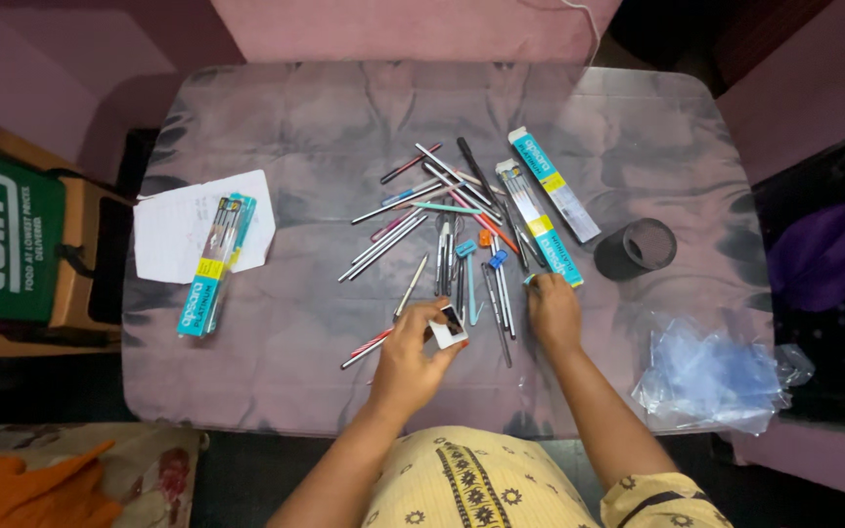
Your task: The person sharpens multiple colored pencils using a handheld pencil sharpener. They pick up pencils from a pile on the table, insert them into the sharpener, and then place the sharpened pencils into a black mesh pen holder.
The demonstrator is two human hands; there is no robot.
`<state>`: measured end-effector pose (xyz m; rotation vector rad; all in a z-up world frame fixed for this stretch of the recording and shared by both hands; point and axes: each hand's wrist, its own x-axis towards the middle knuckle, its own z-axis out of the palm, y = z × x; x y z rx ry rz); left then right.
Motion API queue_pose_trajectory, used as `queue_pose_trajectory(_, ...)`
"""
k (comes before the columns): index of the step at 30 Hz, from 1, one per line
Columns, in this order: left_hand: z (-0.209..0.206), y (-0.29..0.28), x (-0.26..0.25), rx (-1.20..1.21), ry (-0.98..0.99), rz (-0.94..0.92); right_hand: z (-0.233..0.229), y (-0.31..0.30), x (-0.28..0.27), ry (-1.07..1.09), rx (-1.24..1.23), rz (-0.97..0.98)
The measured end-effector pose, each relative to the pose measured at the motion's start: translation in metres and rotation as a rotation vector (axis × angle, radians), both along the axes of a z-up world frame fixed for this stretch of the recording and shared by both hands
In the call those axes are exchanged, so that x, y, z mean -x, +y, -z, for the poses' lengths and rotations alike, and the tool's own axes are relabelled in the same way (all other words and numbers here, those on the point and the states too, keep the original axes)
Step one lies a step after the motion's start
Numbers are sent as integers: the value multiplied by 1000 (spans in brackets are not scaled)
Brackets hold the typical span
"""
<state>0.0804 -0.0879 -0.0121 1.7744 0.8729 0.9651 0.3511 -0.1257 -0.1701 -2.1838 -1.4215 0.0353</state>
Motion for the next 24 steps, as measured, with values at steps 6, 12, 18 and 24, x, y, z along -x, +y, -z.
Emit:
queue_pose_trajectory(6, 0, -3, -1, -25, 13, -12, -92, 0, 40, 676, -341, -41)
queue_pose_trajectory(12, -2, -1, -9, -54, 61, -15, -181, -27, 93, 382, -453, -475)
queue_pose_trajectory(18, 0, 3, -10, -75, 37, -36, -188, -21, 108, 185, -470, -494)
queue_pose_trajectory(24, -1, 5, -11, -48, 32, -44, -192, -21, 106, 200, -454, -471)
